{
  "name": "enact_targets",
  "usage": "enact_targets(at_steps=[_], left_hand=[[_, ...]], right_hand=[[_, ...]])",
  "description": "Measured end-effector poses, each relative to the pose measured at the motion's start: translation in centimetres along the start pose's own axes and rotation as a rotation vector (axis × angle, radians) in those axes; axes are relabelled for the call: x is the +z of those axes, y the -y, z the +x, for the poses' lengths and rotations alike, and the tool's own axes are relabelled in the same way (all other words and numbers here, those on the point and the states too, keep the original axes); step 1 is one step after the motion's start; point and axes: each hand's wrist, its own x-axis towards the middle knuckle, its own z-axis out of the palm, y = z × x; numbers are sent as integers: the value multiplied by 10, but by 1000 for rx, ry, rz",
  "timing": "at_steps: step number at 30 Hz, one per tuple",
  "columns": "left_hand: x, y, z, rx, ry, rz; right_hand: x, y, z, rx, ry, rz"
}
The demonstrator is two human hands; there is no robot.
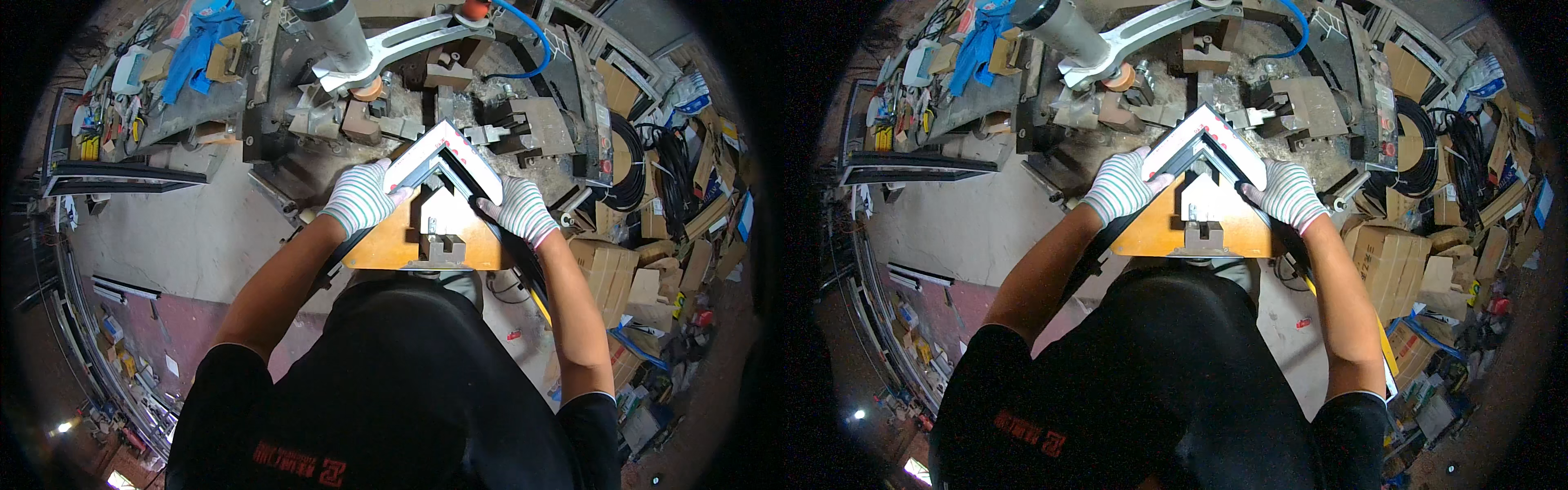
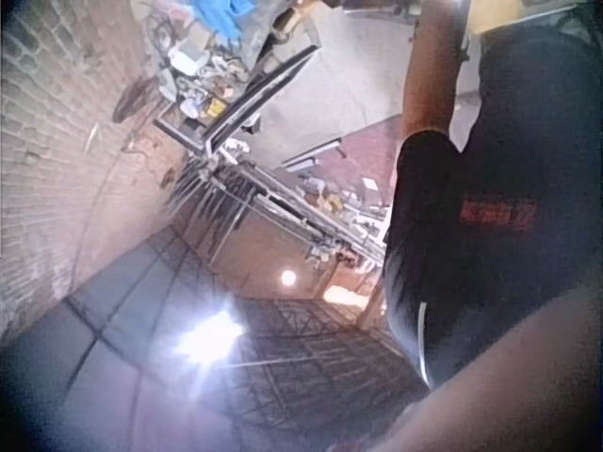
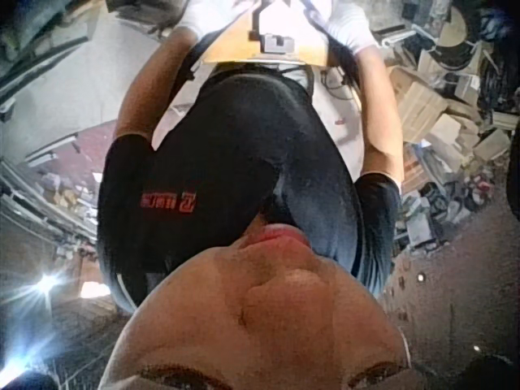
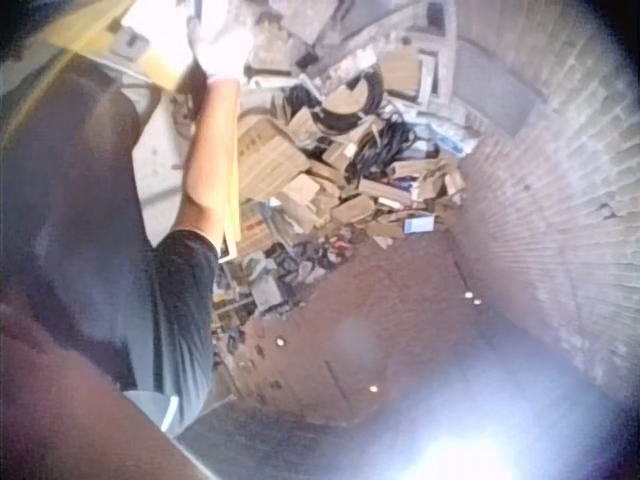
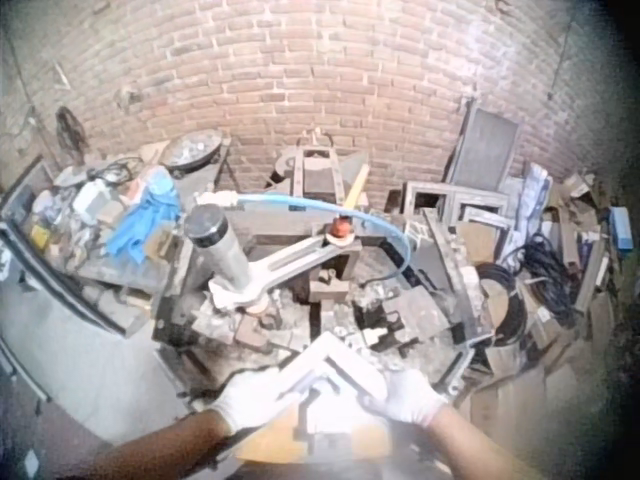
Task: The person assembles a rectangular window frame by placing aluminum profiles into a corner-joining machine, clamping each corner, and operating the machine to join them. After completing the frame, the person hands it to a coworker and retrieves another profile.
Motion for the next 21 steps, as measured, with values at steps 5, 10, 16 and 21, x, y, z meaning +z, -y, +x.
enact_targets(at_steps=[5, 10, 16, 21], left_hand=[[5, -1, 1, -18, -33, 54], [2, -5, 0, -30, -49, 63], [6, -11, -15, 112, -309, -116], [-51, -17, -23, 662, -1416, -161]], right_hand=[[3, -3, 3, -16, -2, 45], [3, -4, 5, -25, 4, 2], [-2, 0, -1, -57, -10, 13], [1, -2, -3, -89, -77, 49]])
